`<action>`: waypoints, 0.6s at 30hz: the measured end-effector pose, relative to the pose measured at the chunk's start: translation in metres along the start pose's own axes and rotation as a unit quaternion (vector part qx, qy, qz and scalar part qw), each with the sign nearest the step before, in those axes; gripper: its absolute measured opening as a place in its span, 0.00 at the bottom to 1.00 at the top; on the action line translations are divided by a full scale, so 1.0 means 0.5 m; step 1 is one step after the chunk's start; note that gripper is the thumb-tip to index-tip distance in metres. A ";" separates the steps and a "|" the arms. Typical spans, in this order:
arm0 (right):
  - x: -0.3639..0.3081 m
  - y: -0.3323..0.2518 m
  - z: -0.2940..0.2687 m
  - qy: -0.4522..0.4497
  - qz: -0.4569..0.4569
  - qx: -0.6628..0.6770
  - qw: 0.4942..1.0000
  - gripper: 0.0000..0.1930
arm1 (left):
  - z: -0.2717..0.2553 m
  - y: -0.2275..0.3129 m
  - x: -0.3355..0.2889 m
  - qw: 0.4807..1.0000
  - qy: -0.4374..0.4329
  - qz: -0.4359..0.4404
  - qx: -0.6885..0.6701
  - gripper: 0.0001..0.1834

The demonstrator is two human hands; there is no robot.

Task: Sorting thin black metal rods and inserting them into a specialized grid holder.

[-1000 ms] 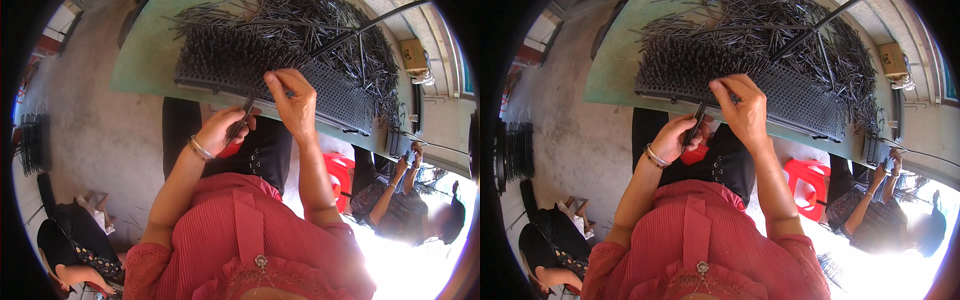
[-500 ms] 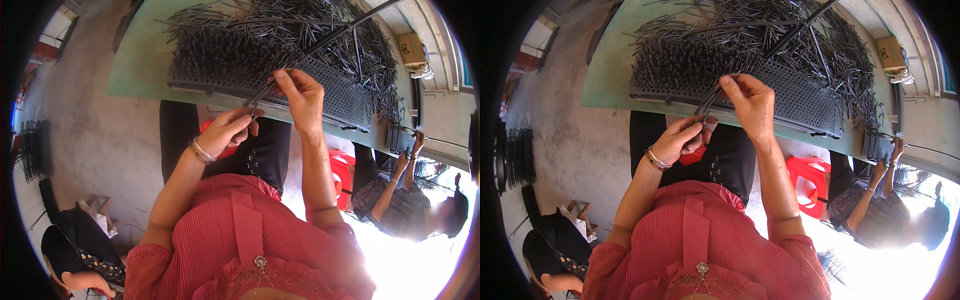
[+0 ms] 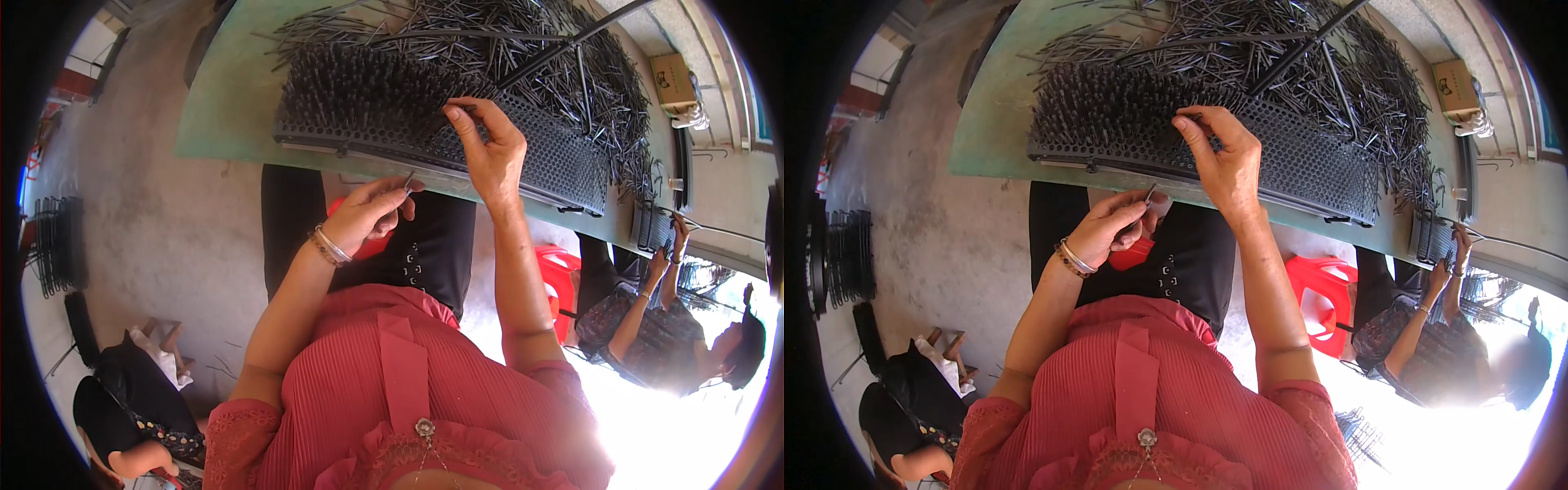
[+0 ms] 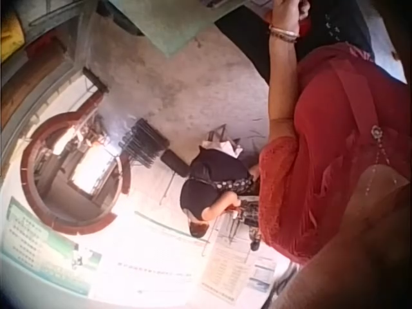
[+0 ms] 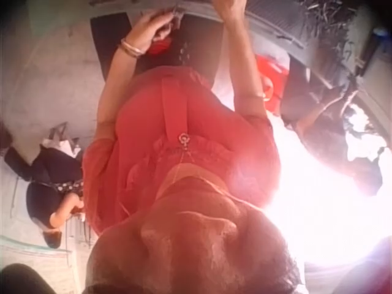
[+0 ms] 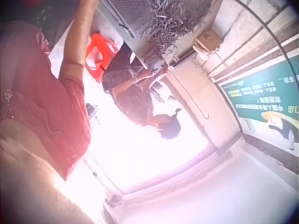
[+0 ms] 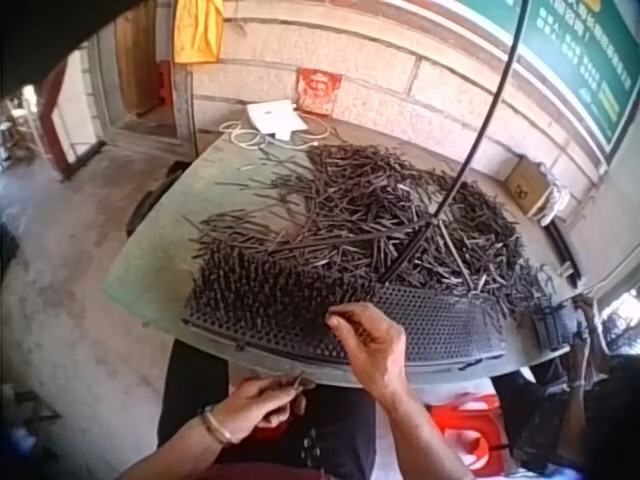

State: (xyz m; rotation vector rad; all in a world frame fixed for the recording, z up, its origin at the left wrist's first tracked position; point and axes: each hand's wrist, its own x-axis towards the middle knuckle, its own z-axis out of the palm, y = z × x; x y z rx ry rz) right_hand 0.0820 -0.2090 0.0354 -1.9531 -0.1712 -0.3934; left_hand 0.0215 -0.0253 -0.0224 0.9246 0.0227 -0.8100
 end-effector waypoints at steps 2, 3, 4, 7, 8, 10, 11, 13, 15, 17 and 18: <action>0.001 -0.001 -0.002 -0.009 -0.034 -0.008 0.999 0.07 | 0.001 0.001 0.001 1.000 -0.003 -0.001 -0.001 0.19; 0.002 0.001 -0.005 -0.018 -0.044 -0.019 0.999 0.07 | 0.001 0.001 0.002 1.000 -0.004 -0.002 -0.001 0.19; 0.002 0.002 -0.006 -0.027 -0.054 -0.030 0.998 0.07 | 0.001 0.001 0.001 1.000 -0.004 -0.002 -0.002 0.19; 0.003 0.004 -0.007 -0.052 -0.077 -0.014 0.996 0.07 | 0.000 0.000 0.000 1.000 -0.003 0.000 0.004 0.18; 0.003 0.005 -0.008 -0.053 -0.077 -0.014 0.996 0.07 | 0.000 0.000 0.000 1.000 -0.004 0.001 0.003 0.18; 0.001 0.009 -0.009 -0.058 -0.092 -0.006 0.994 0.07 | 0.000 0.000 0.000 1.000 -0.004 0.001 0.002 0.18; -0.001 0.012 -0.008 -0.058 -0.092 -0.006 0.994 0.07 | 0.000 0.000 0.000 1.000 -0.004 0.000 0.001 0.18; -0.007 0.020 -0.003 -0.040 -0.054 0.028 0.997 0.06 | 0.001 0.000 0.000 1.000 -0.004 -0.002 0.000 0.18; -0.013 0.026 0.003 -0.019 -0.027 0.049 0.998 0.06 | 0.002 0.000 0.000 1.000 -0.006 -0.004 -0.002 0.18; -0.017 0.026 0.008 0.000 0.000 0.072 0.997 0.06 | 0.001 -0.001 0.000 1.000 -0.004 -0.005 -0.002 0.18; -0.019 0.024 0.010 0.009 0.002 0.062 0.998 0.07 | 0.001 -0.001 -0.001 1.000 -0.003 -0.006 -0.002 0.18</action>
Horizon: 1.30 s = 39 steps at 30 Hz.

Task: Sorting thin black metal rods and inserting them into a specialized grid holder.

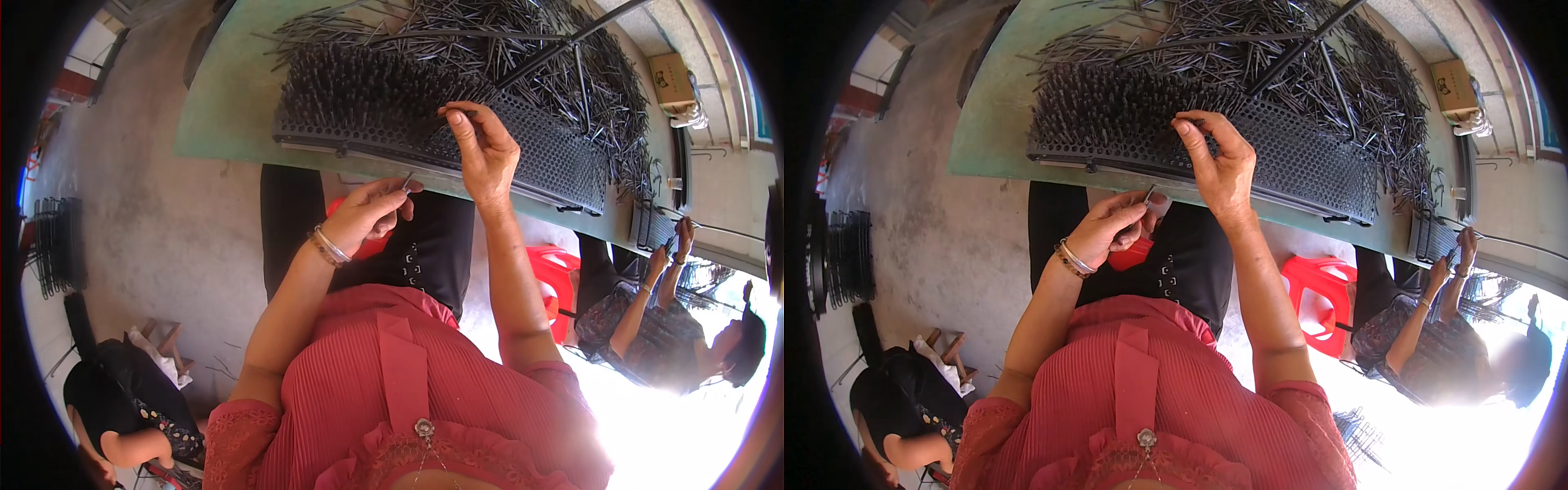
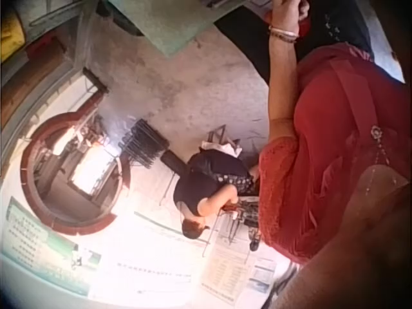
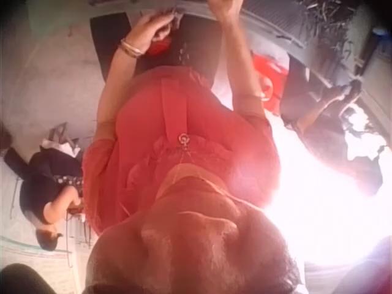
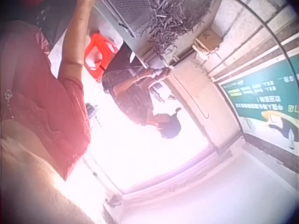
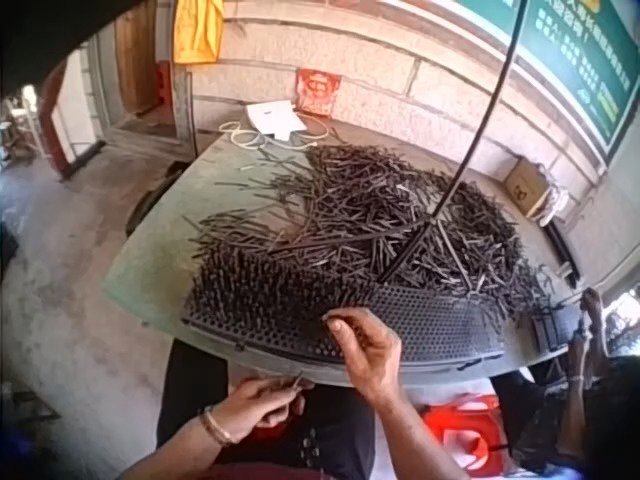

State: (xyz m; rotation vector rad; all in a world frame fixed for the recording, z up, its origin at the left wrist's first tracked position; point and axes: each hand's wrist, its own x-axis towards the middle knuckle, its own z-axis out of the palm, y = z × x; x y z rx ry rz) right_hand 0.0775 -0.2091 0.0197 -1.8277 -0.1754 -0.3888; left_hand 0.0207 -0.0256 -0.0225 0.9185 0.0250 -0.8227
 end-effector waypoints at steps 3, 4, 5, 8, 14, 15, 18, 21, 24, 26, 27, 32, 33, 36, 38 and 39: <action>-0.004 0.001 0.005 0.018 -0.019 -0.032 0.999 0.07 | -0.001 -0.002 0.001 1.000 -0.002 0.006 0.005 0.18; -0.005 0.002 0.007 0.027 -0.039 -0.054 0.997 0.08 | 0.000 -0.002 0.000 1.000 -0.002 0.006 0.005 0.18; -0.005 0.002 0.007 0.028 -0.040 -0.054 0.997 0.08 | 0.000 -0.001 0.000 1.000 -0.001 0.006 0.004 0.18; -0.008 0.007 0.011 0.037 -0.036 -0.066 0.996 0.08 | 0.002 0.000 -0.002 1.000 0.002 0.004 0.002 0.18; -0.010 0.013 0.023 0.072 0.025 0.046 0.996 0.08 | 0.004 0.002 -0.003 1.000 0.005 0.000 -0.003 0.18; -0.011 0.016 0.022 0.063 0.018 0.038 0.997 0.08 | 0.003 0.001 -0.003 1.000 0.007 -0.001 -0.006 0.18; -0.009 0.013 0.016 0.039 0.017 0.043 0.998 0.08 | 0.001 0.001 -0.002 1.000 0.004 0.000 -0.011 0.18; -0.007 0.007 0.009 0.014 0.026 0.055 0.998 0.08 | 0.002 0.001 -0.002 1.000 0.005 0.001 -0.007 0.18; -0.014 0.010 0.012 -0.004 0.019 0.055 0.998 0.08 | 0.004 0.001 -0.001 1.000 0.010 -0.002 -0.004 0.18; -0.016 0.010 0.018 -0.011 0.010 0.057 0.998 0.08 | 0.002 0.001 0.000 1.000 0.009 -0.003 -0.008 0.18; -0.015 0.008 0.019 -0.002 0.011 0.057 0.998 0.08 | 0.001 0.000 0.001 1.000 0.008 -0.005 -0.012 0.18; -0.013 0.007 0.016 -0.026 -0.012 0.041 0.999 0.08 | 0.001 0.001 0.001 1.000 0.008 -0.003 -0.015 0.18; -0.012 0.008 0.016 -0.012 -0.018 0.028 0.999 0.08 | 0.001 0.001 0.001 1.000 0.010 -0.004 -0.014 0.18; -0.014 0.003 0.020 0.023 -0.027 -0.020 0.999 0.08 | -0.001 0.000 0.002 1.000 0.011 -0.003 -0.018 0.17; -0.016 -0.005 0.024 0.045 -0.030 -0.054 0.997 0.08 | -0.003 -0.001 0.002 1.000 0.013 -0.005 -0.020 0.17; -0.016 -0.009 0.026 0.051 -0.051 -0.082 0.994 0.08 | -0.004 -0.001 0.003 1.000 0.015 -0.007 -0.022 0.17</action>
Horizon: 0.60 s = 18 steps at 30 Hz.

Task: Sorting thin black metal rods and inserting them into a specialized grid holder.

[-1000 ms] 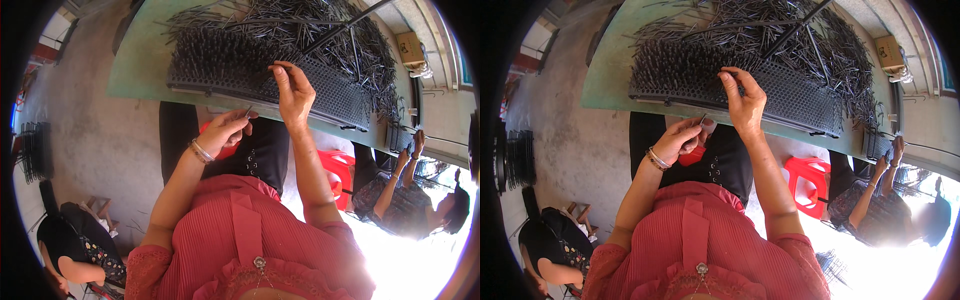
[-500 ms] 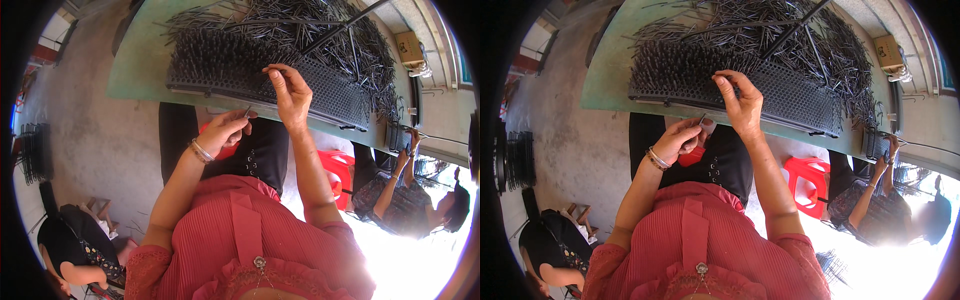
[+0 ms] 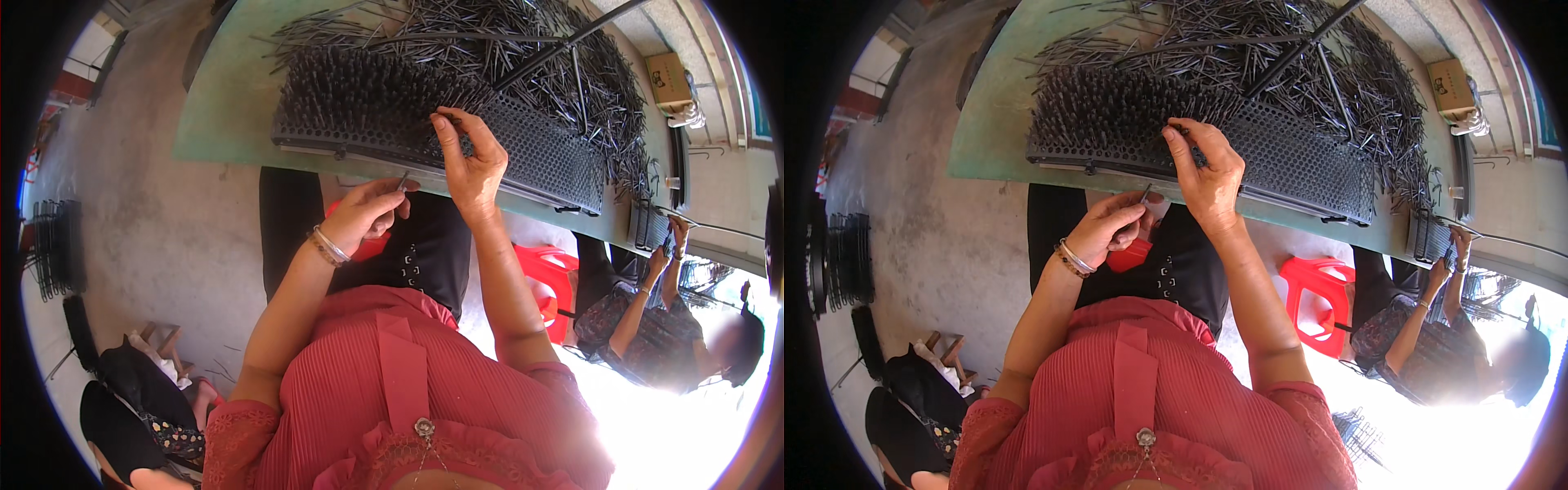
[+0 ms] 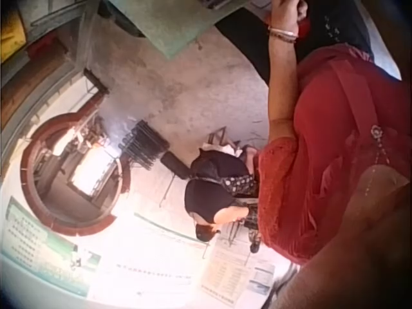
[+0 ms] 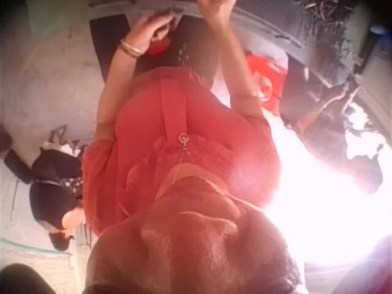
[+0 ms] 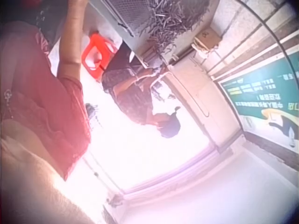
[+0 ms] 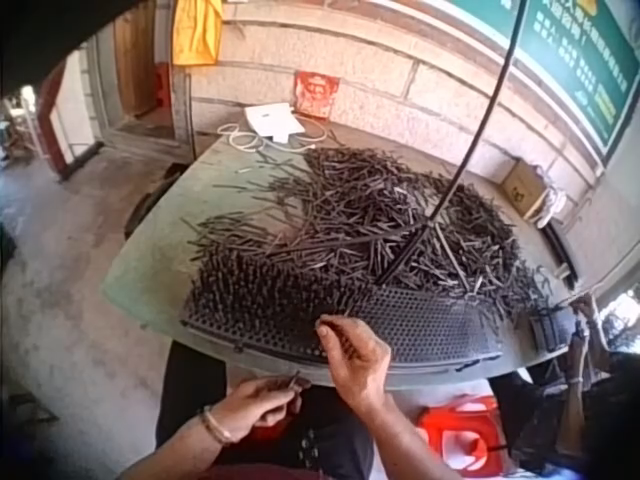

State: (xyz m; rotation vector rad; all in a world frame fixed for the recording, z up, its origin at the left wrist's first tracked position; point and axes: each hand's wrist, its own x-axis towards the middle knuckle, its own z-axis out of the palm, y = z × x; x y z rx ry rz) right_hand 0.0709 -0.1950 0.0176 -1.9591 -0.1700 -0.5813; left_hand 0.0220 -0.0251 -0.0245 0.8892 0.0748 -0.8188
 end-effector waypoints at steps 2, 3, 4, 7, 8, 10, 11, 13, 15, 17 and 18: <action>-0.001 -0.001 0.003 0.006 -0.021 -0.026 0.999 0.08 | -0.002 0.000 -0.001 1.000 0.001 0.000 -0.002 0.17; -0.002 0.002 0.005 0.019 -0.029 -0.039 0.999 0.08 | -0.003 -0.001 -0.001 1.000 0.002 0.001 -0.003 0.18; -0.003 0.005 0.006 0.032 -0.036 -0.053 0.997 0.08 | -0.003 0.000 -0.001 1.000 0.002 0.001 -0.003 0.18; -0.011 0.005 0.010 0.056 -0.050 -0.068 0.995 0.07 | -0.005 0.001 -0.002 1.000 -0.003 0.002 0.001 0.18; -0.013 0.003 0.011 0.055 -0.050 -0.067 0.995 0.07 | -0.005 0.001 -0.002 1.000 -0.001 0.001 -0.001 0.18; -0.016 0.000 0.013 0.074 0.022 -0.049 0.996 0.07 | -0.006 0.001 -0.003 1.000 0.002 0.000 -0.002 0.18; -0.016 0.001 0.012 0.074 0.022 -0.049 0.996 0.07 | -0.006 0.000 -0.004 1.000 0.002 0.001 -0.003 0.18; -0.016 0.008 0.010 0.085 0.058 -0.032 0.994 0.07 | -0.007 -0.001 -0.004 1.000 0.002 0.002 -0.004 0.18; -0.018 0.021 0.011 0.090 0.075 -0.012 0.993 0.08 | -0.007 -0.005 -0.003 1.000 0.002 0.002 -0.001 0.18; -0.018 0.030 0.011 0.095 0.090 0.007 0.991 0.08 | -0.006 -0.006 -0.003 1.000 -0.001 0.002 -0.002 0.18; -0.018 0.034 0.011 0.098 0.097 0.015 0.990 0.09 | -0.005 -0.006 -0.002 1.000 -0.004 0.002 -0.003 0.18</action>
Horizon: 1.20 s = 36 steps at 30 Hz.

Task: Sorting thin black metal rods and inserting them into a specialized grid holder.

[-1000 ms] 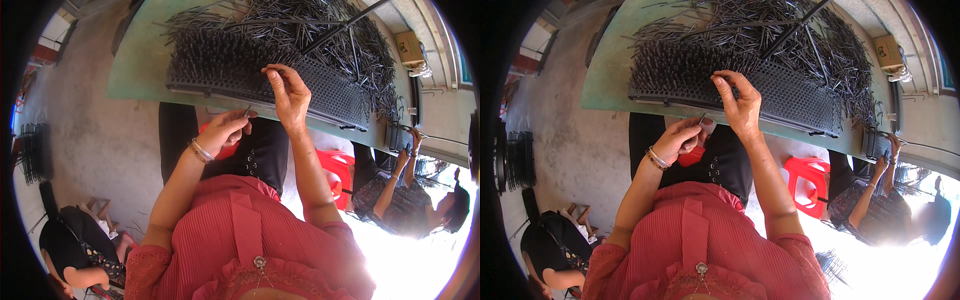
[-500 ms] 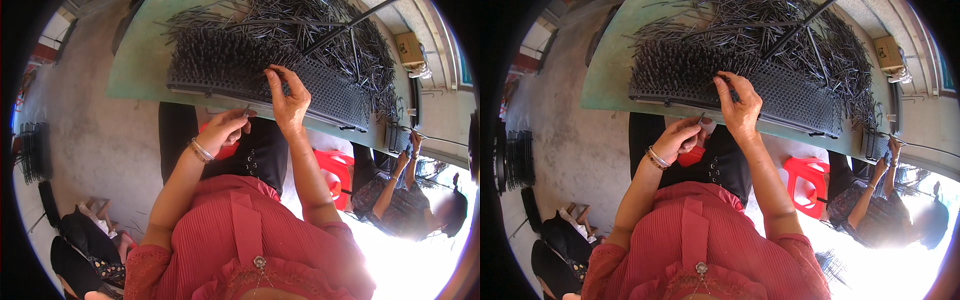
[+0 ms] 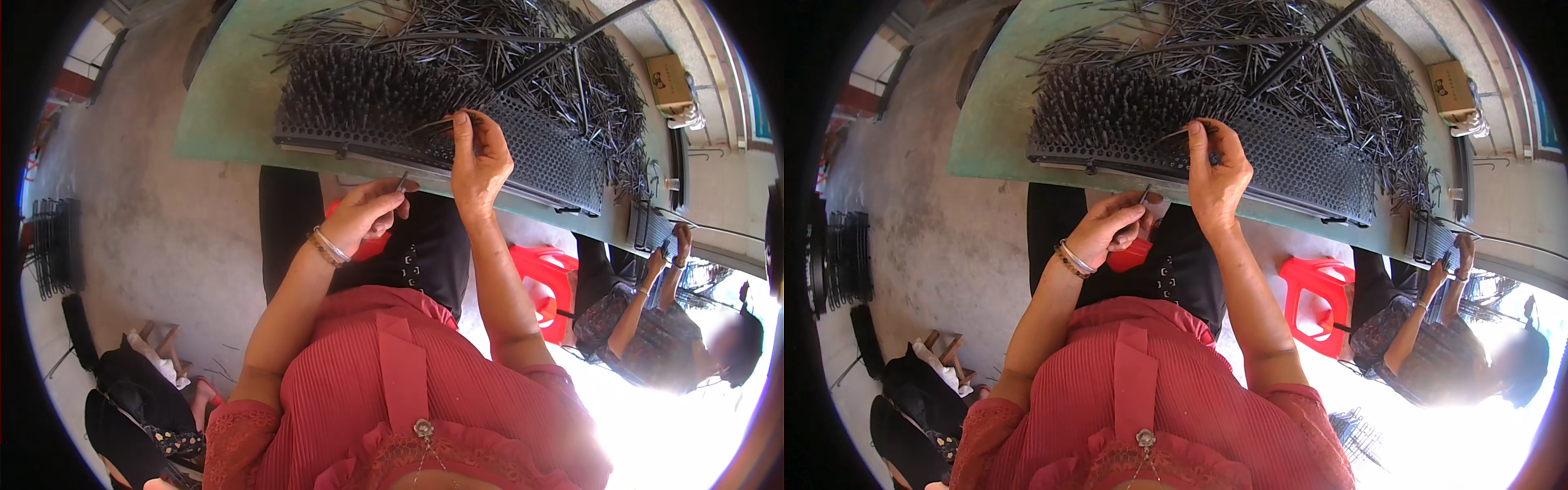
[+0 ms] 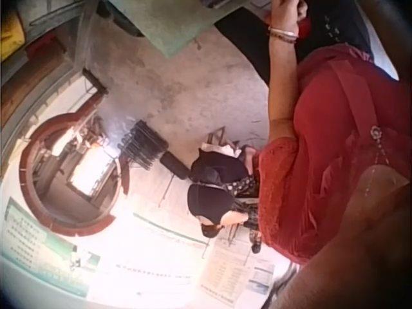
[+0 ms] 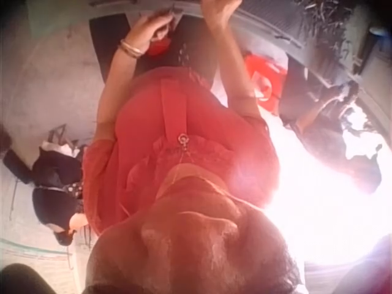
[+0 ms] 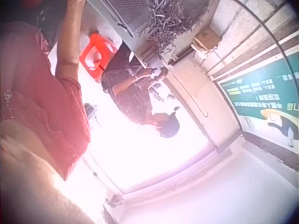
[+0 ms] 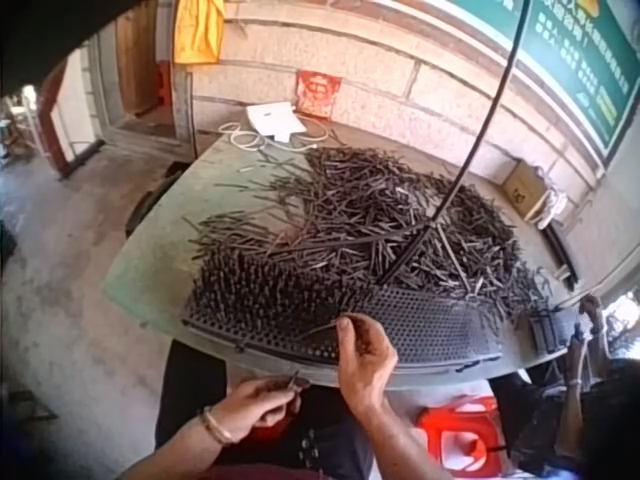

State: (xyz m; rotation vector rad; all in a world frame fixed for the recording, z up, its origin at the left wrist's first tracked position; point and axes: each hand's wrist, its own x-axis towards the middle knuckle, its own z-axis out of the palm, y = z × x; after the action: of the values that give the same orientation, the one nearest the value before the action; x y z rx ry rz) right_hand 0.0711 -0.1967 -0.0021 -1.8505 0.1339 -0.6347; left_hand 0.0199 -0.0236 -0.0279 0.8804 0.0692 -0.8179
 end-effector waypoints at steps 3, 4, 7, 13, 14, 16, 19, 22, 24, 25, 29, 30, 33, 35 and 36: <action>0.003 -0.003 0.000 0.004 0.020 0.021 1.000 0.09 | -0.001 0.000 0.002 1.000 0.000 -0.005 -0.001 0.17; 0.004 -0.005 -0.001 0.006 0.032 0.037 0.999 0.09 | -0.001 -0.001 0.001 1.000 0.001 -0.005 0.000 0.17; 0.008 -0.001 -0.002 -0.032 0.010 0.064 0.997 0.08 | -0.001 -0.004 0.002 1.000 -0.005 -0.002 -0.002 0.17; 0.013 -0.007 -0.010 -0.104 -0.066 0.017 0.992 0.07 | 0.002 -0.001 0.002 1.000 -0.007 -0.006 0.003 0.16; 0.011 -0.009 -0.009 -0.105 -0.066 0.018 0.992 0.07 | 0.001 -0.002 0.001 1.000 -0.006 -0.005 0.003 0.16; 0.009 -0.016 -0.007 -0.107 -0.087 -0.024 0.990 0.07 | 0.001 -0.004 0.001 1.000 -0.006 -0.004 0.003 0.16; 0.017 -0.021 -0.004 -0.156 -0.211 -0.069 0.962 0.11 | 0.003 -0.005 0.001 1.000 -0.001 -0.004 0.004 0.16; 0.010 -0.021 0.006 -0.160 -0.181 -0.049 0.969 0.10 | 0.003 -0.004 0.000 1.000 0.002 -0.003 0.005 0.17; 0.011 -0.028 0.007 -0.161 -0.174 -0.052 0.970 0.10 | 0.003 -0.003 0.000 1.000 0.003 -0.004 0.004 0.17; 0.011 -0.030 0.007 -0.161 -0.166 -0.056 0.971 0.10 | 0.004 -0.002 0.000 1.000 0.003 -0.004 0.004 0.17; 0.011 -0.032 0.009 -0.144 -0.161 -0.054 0.975 0.07 | -0.002 -0.008 0.003 1.000 -0.006 0.000 0.001 0.16; 0.009 -0.037 0.008 -0.125 -0.155 -0.060 0.978 0.07 | -0.005 -0.011 0.004 1.000 -0.016 0.003 -0.006 0.16; 0.010 -0.038 0.006 -0.100 -0.145 -0.071 0.982 0.06 | 0.001 -0.013 0.006 0.999 0.002 0.013 -0.050 0.16; 0.015 -0.033 0.005 -0.093 -0.141 -0.078 0.983 0.07 | 0.000 -0.011 0.005 0.998 -0.004 0.011 -0.064 0.16; 0.017 -0.028 0.006 -0.107 -0.181 -0.112 0.971 0.07 | -0.002 -0.010 0.005 0.997 -0.010 0.009 -0.077 0.16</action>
State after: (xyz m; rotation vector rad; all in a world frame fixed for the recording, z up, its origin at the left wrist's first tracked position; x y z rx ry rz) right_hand 0.0766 -0.1923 0.0127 -2.1724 -0.2933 -0.6841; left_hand 0.0183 -0.0263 -0.0327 0.7274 0.1053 -0.7927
